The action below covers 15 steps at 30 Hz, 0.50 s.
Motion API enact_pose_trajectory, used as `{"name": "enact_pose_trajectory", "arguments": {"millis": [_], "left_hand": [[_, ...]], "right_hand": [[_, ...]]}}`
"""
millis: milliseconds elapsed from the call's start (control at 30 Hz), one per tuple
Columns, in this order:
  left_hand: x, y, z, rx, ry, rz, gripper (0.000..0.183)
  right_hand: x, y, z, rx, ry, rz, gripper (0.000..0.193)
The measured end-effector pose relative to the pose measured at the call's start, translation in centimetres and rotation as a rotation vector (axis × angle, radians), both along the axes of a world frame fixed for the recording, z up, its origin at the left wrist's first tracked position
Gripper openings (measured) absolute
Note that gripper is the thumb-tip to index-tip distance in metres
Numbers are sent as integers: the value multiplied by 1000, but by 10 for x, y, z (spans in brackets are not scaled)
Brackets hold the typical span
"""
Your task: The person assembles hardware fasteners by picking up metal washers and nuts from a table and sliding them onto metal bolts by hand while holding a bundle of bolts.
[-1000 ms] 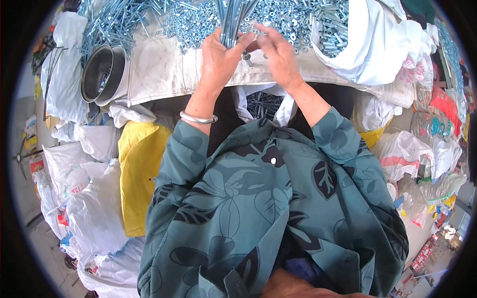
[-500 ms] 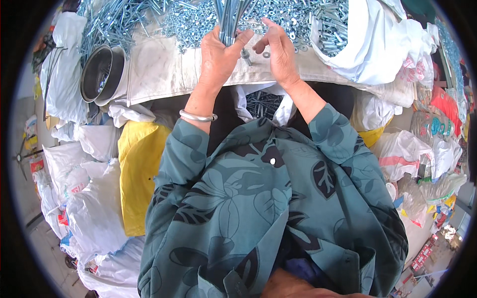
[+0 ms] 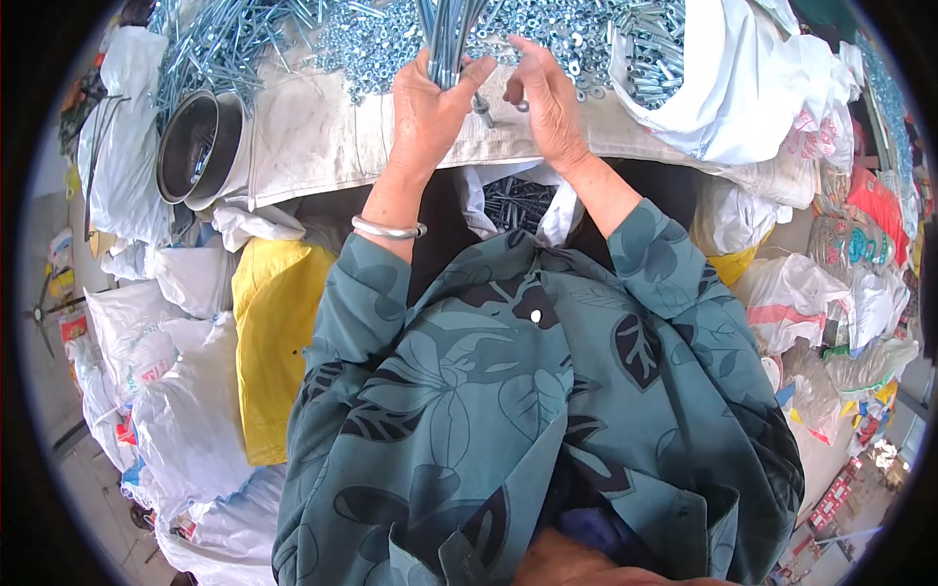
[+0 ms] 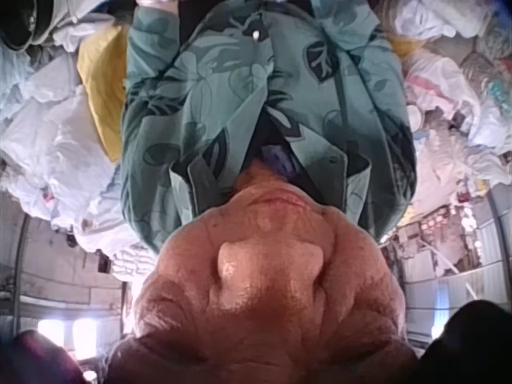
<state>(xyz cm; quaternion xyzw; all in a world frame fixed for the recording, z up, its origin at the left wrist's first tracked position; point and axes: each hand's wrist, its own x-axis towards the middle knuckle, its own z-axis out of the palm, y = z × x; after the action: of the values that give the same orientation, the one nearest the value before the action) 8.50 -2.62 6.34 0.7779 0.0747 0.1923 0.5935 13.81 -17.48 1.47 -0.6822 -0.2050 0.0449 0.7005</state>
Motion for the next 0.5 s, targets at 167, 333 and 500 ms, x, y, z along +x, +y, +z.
{"name": "enact_pose_trajectory", "arguments": {"millis": [167, 333, 500], "left_hand": [[4, 3, -10, -68, -44, -14, 29], [6, 1, -13, -47, -64, -7, 28], [7, -4, -11, -13, -68, -17, 29]], "right_hand": [[4, 3, -13, -224, -289, 183, 32], [8, 3, -15, -312, -501, 167, 26], [3, 4, -9, -503, -653, -79, 32]]}}
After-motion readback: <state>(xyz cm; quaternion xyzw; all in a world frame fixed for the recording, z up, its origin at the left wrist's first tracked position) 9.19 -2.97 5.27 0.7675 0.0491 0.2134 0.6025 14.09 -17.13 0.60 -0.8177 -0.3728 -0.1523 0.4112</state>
